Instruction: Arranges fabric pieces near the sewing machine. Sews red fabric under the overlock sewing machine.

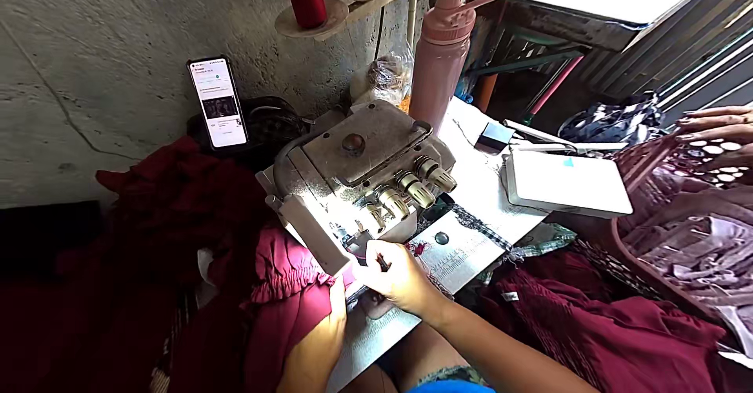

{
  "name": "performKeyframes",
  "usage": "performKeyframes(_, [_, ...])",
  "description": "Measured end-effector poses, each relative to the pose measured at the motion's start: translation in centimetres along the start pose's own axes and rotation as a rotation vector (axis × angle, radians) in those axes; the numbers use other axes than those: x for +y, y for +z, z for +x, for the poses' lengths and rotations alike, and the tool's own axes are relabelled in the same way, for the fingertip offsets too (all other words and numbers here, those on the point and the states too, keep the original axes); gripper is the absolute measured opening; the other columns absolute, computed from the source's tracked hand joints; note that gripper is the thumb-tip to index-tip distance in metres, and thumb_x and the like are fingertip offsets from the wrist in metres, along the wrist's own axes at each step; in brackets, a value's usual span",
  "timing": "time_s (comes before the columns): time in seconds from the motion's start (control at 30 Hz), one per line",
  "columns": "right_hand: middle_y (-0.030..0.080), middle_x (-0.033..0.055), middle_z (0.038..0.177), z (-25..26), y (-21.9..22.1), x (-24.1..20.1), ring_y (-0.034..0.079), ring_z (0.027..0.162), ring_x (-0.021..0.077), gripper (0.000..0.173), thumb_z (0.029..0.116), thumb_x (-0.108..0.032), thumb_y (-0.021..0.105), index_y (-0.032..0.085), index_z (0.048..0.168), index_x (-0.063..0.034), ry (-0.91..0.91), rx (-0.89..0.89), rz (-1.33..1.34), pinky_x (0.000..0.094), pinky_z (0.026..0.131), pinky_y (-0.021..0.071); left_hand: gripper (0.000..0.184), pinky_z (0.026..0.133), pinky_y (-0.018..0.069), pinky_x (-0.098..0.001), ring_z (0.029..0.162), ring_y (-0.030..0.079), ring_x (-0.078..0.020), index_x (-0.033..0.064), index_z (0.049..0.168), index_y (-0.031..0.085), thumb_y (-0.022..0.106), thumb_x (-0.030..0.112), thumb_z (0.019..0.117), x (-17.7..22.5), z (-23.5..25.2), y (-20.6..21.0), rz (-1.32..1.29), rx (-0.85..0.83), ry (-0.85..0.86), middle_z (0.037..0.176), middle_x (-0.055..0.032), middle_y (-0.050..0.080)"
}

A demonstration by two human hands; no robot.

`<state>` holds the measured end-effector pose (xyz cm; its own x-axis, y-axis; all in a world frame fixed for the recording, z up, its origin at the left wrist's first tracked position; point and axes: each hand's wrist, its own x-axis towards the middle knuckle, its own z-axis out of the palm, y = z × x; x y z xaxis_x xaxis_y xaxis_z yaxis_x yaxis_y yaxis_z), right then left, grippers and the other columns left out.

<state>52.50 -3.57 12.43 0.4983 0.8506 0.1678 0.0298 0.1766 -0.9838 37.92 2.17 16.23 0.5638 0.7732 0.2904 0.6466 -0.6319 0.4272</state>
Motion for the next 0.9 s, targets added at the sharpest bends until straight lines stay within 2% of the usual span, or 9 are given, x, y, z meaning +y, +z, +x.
performKeyframes(0.23, [0.037, -0.0131, 0.059, 0.2, 0.6, 0.0, 0.034, 0.054, -0.0070, 0.031, 0.0842, -0.012, 0.068, 0.045, 0.063, -0.0162, -0.039, 0.072, -0.013, 0.0123, 0.051, 0.0261, 0.039, 0.094, 0.0532, -0.0375, 0.104, 0.072, -0.0252, -0.0069, 0.109, 0.073, 0.052, 0.025, 0.1018, -0.3, 0.7, 0.1, 0.048, -0.023, 0.029, 0.104, -0.0215, 0.074])
performKeyframes(0.37, [0.038, -0.0126, 0.059, -0.9, 0.8, 0.7, 0.034, 0.053, -0.0069, 0.033, 0.0861, -0.019, 0.071, 0.046, 0.065, -0.0151, -0.077, 0.154, -0.063, 0.0126, 0.051, 0.0263, 0.056, 0.100, 0.0488, -0.0475, 0.115, 0.066, -0.0300, -0.0072, 0.120, 0.067, 0.038, 0.039, 0.1087, -1.0, 2.6, -0.3, 0.014, -0.245, -0.230, 0.114, -0.0244, 0.070])
performKeyframes(0.47, [0.045, -0.0077, 0.062, -4.1, 0.2, 3.5, 0.041, 0.056, -0.0045, 0.037, 0.0941, -0.030, 0.069, 0.049, 0.068, -0.0115, -0.163, 0.162, -0.098, 0.0134, 0.053, 0.0331, 0.043, 0.104, 0.0460, -0.0532, 0.122, 0.063, -0.0409, -0.0132, 0.126, 0.063, 0.041, 0.020, 0.1093, -0.8, 3.1, -0.5, 0.125, -0.238, -0.160, 0.122, -0.0317, 0.067])
performKeyframes(0.57, [0.048, 0.0003, 0.058, -7.4, -0.8, 6.3, 0.046, 0.053, 0.0029, 0.046, 0.0995, -0.040, 0.064, 0.052, 0.070, -0.0065, -0.255, 0.103, -0.290, 0.0175, 0.050, 0.0378, 0.043, 0.103, 0.0481, -0.0481, 0.118, 0.065, -0.0365, -0.0141, 0.123, 0.063, 0.042, 0.022, 0.1094, -2.0, 2.3, 0.6, 0.006, -0.144, -0.195, 0.118, -0.0299, 0.068])
performKeyframes(0.63, [0.046, 0.0007, 0.056, -8.4, -1.1, 6.0, 0.044, 0.051, 0.0038, 0.049, 0.0975, -0.045, 0.065, 0.052, 0.070, -0.0066, -0.254, 0.068, -0.372, 0.0180, 0.049, 0.0360, 0.043, 0.104, 0.0465, -0.0453, 0.119, 0.064, -0.0348, -0.0162, 0.123, 0.061, 0.044, 0.020, 0.1086, -2.0, 2.1, 0.6, -0.074, -0.153, -0.266, 0.119, -0.0309, 0.066])
performKeyframes(0.7, [0.049, 0.0008, 0.059, -8.3, -1.1, 4.5, 0.046, 0.051, 0.0058, 0.054, 0.0949, -0.058, 0.062, 0.057, 0.078, -0.0069, -0.225, 0.037, -0.407, 0.0210, 0.048, 0.0379, 0.040, 0.107, 0.0443, -0.0417, 0.124, 0.062, -0.0336, -0.0171, 0.126, 0.060, 0.042, 0.013, 0.1076, -1.0, 2.1, -0.2, -0.032, -0.158, -0.311, 0.124, -0.0314, 0.066])
performKeyframes(0.77, [0.058, 0.0027, 0.071, -7.3, -1.0, 2.1, 0.055, 0.058, 0.0095, 0.063, 0.0967, -0.069, 0.048, 0.061, 0.098, -0.0076, -0.256, -0.009, -0.465, 0.0262, 0.050, 0.0456, 0.044, 0.109, 0.0410, -0.0507, 0.130, 0.057, -0.0384, -0.0153, 0.132, 0.057, 0.036, 0.016, 0.1094, -0.8, 1.2, -1.1, 0.056, -0.221, -0.423, 0.130, -0.0333, 0.062])
performKeyframes(0.83, [0.069, 0.0064, 0.095, -6.1, -0.7, -0.5, 0.067, 0.080, 0.0117, 0.053, 0.1069, -0.054, 0.040, 0.061, 0.114, -0.0058, -0.337, -0.046, -0.563, 0.0286, 0.065, 0.0560, 0.048, 0.115, 0.0377, -0.0464, 0.137, 0.053, -0.0314, -0.0100, 0.141, 0.053, 0.032, 0.023, 0.1121, -0.4, 0.7, -2.0, 0.007, -0.169, -0.461, 0.139, -0.0274, 0.059])
performKeyframes(0.9, [0.069, 0.0113, 0.100, -4.6, 0.3, -2.2, 0.070, 0.083, 0.0176, 0.033, 0.1032, -0.032, 0.048, 0.065, 0.108, -0.0036, -0.478, 0.027, -0.777, 0.0294, 0.063, 0.0572, 0.046, 0.111, 0.0432, -0.0406, 0.129, 0.061, -0.0274, -0.0109, 0.131, 0.061, 0.038, 0.024, 0.1106, -0.5, 0.1, -1.9, -0.065, 0.051, -0.373, 0.129, -0.0257, 0.066])
